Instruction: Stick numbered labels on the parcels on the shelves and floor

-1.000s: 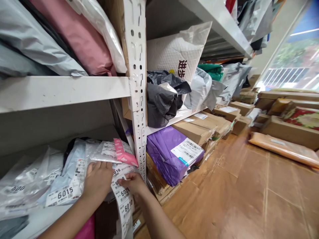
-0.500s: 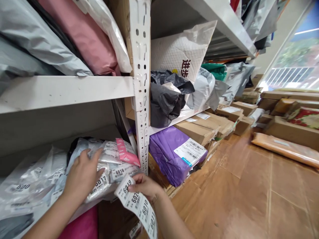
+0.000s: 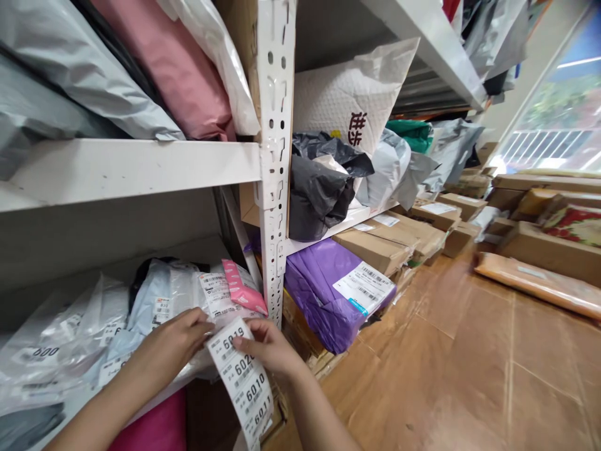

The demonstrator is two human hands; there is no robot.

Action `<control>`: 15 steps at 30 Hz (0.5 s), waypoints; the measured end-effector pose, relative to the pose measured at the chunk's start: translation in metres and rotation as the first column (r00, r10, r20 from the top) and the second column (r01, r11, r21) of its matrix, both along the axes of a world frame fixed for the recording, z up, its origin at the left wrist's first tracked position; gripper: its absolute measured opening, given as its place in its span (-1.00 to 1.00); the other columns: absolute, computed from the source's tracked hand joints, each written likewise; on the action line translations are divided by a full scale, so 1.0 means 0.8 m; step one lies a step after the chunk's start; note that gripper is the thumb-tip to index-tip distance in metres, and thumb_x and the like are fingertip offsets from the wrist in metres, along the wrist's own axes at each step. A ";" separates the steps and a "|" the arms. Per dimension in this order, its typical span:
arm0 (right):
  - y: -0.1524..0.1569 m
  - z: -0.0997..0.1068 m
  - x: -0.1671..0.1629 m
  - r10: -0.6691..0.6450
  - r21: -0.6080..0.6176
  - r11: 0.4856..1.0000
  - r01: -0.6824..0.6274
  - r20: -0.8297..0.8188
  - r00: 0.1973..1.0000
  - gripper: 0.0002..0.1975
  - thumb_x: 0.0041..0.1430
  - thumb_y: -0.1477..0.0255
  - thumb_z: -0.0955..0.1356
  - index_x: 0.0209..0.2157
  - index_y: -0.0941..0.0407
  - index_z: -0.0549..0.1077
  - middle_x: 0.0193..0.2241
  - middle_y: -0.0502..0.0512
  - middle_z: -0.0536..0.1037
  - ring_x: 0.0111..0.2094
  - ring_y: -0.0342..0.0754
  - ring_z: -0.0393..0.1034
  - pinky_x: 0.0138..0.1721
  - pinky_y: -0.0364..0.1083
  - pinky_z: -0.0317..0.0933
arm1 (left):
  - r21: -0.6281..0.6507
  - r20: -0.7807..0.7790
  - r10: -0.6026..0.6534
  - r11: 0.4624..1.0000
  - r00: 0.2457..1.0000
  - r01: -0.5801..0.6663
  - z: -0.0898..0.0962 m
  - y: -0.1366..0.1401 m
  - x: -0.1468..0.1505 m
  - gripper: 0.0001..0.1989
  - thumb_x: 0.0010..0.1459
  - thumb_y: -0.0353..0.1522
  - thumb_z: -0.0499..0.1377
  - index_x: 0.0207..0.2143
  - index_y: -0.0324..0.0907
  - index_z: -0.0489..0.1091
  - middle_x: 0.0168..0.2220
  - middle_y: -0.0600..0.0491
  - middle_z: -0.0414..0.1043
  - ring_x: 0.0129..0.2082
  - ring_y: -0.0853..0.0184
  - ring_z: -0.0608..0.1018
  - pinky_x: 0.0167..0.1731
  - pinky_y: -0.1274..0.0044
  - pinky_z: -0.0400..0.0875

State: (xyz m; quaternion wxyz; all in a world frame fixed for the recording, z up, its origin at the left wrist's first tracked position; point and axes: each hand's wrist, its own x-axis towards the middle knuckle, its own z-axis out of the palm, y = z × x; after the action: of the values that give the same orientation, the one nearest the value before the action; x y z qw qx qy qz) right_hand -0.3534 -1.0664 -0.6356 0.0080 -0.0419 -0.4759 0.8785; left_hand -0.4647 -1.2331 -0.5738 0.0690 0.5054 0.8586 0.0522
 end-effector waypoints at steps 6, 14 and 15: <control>-0.023 -0.008 -0.026 -0.098 0.054 0.994 0.099 -0.020 0.995 -0.52 -0.18 0.11 0.49 -0.28 0.09 0.39 -0.52 -0.08 0.43 -0.50 -0.17 0.28 -0.41 -0.15 0.14 | 0.135 0.187 0.143 0.976 0.972 -0.170 0.019 0.005 -0.005 -0.58 0.24 -0.30 -0.21 -0.17 -0.08 0.44 -0.07 0.06 0.45 -0.14 0.31 0.52 -0.14 0.52 0.38; -0.049 -0.019 -0.046 -0.370 0.462 0.839 0.287 0.098 0.924 -0.70 0.03 0.26 0.32 -0.64 0.09 0.19 -0.67 -0.12 0.13 -0.58 -0.21 -0.07 -0.55 -0.16 -0.15 | -0.082 0.137 0.267 0.963 0.954 -0.257 0.028 0.028 -0.010 -0.71 0.20 -0.13 -0.06 -0.32 -0.12 0.29 -0.34 0.06 0.50 -0.31 0.24 0.52 -0.31 0.47 0.29; -0.051 -0.018 -0.047 -0.410 0.486 0.818 0.309 0.114 0.905 -0.68 0.03 0.27 0.31 -0.65 0.09 0.17 -0.67 -0.12 0.11 -0.57 -0.21 -0.07 -0.55 -0.16 -0.16 | -0.105 0.080 0.257 0.963 0.963 -0.248 0.025 0.030 -0.009 -0.73 0.23 -0.17 -0.09 -0.32 -0.13 0.27 -0.32 0.03 0.49 -0.29 0.23 0.52 -0.29 0.46 0.28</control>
State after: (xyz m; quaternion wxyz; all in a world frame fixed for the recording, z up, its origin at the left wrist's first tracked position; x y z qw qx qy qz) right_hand -0.3913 -1.1069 -0.6496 0.1329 -0.2223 -0.6501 0.7143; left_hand -0.4719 -1.2094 -0.5535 0.1256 0.3849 0.9133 0.0434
